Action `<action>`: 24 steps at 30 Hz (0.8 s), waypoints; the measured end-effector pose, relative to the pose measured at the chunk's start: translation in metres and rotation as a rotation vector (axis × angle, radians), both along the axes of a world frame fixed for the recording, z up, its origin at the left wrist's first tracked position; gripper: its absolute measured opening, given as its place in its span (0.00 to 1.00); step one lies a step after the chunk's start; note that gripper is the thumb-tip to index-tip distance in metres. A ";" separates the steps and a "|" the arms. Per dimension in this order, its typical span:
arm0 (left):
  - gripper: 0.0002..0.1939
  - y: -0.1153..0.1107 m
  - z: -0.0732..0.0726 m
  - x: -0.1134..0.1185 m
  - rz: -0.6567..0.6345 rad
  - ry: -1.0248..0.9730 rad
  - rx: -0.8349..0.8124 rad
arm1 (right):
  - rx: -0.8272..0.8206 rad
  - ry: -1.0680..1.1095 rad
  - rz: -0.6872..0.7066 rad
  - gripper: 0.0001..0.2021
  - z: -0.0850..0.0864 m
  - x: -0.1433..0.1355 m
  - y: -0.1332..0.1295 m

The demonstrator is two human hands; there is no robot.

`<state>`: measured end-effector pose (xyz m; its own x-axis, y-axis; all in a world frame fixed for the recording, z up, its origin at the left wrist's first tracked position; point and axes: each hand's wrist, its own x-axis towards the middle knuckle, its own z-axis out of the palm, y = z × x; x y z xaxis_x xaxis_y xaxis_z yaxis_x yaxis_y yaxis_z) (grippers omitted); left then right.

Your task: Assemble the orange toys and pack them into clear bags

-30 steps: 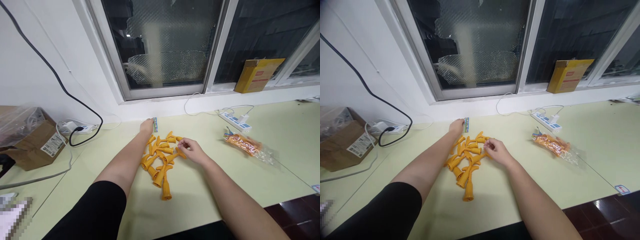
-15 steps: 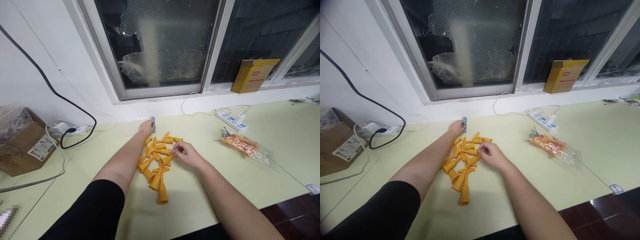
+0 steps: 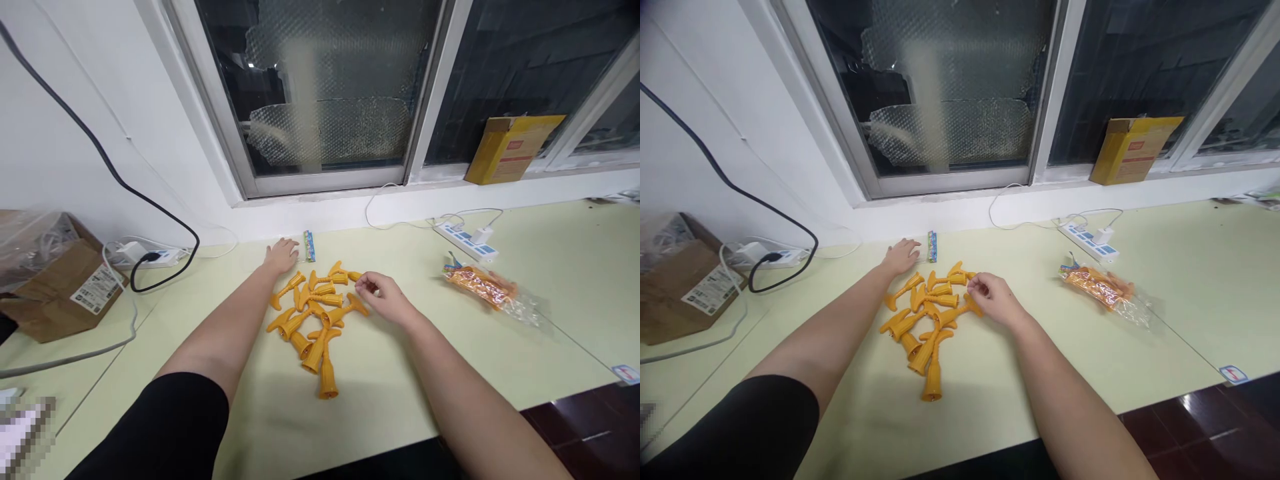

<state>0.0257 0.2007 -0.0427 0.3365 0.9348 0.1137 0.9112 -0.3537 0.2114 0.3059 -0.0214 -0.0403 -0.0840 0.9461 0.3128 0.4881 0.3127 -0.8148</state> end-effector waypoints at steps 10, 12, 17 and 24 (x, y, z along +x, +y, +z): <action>0.22 -0.036 0.012 -0.048 0.090 -0.331 0.224 | 0.351 -0.210 -1.079 0.19 0.004 0.108 0.002; 0.20 -0.055 0.025 -0.040 0.042 -0.511 0.279 | 0.280 -0.212 -1.274 0.23 0.001 0.131 -0.004; 0.15 -0.153 0.075 -0.007 -0.450 -0.635 -0.055 | -0.168 -0.277 -1.347 0.27 -0.011 0.157 -0.010; 0.38 -0.318 0.123 -0.025 -1.032 -0.747 -0.232 | -0.259 -0.399 -1.148 0.27 -0.023 0.148 0.002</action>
<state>0.0002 -0.1175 0.0799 0.8352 0.3058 0.4570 -0.1239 -0.7051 0.6982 0.4544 -0.0193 -0.0632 0.7867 0.5649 0.2490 0.6006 -0.6069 -0.5205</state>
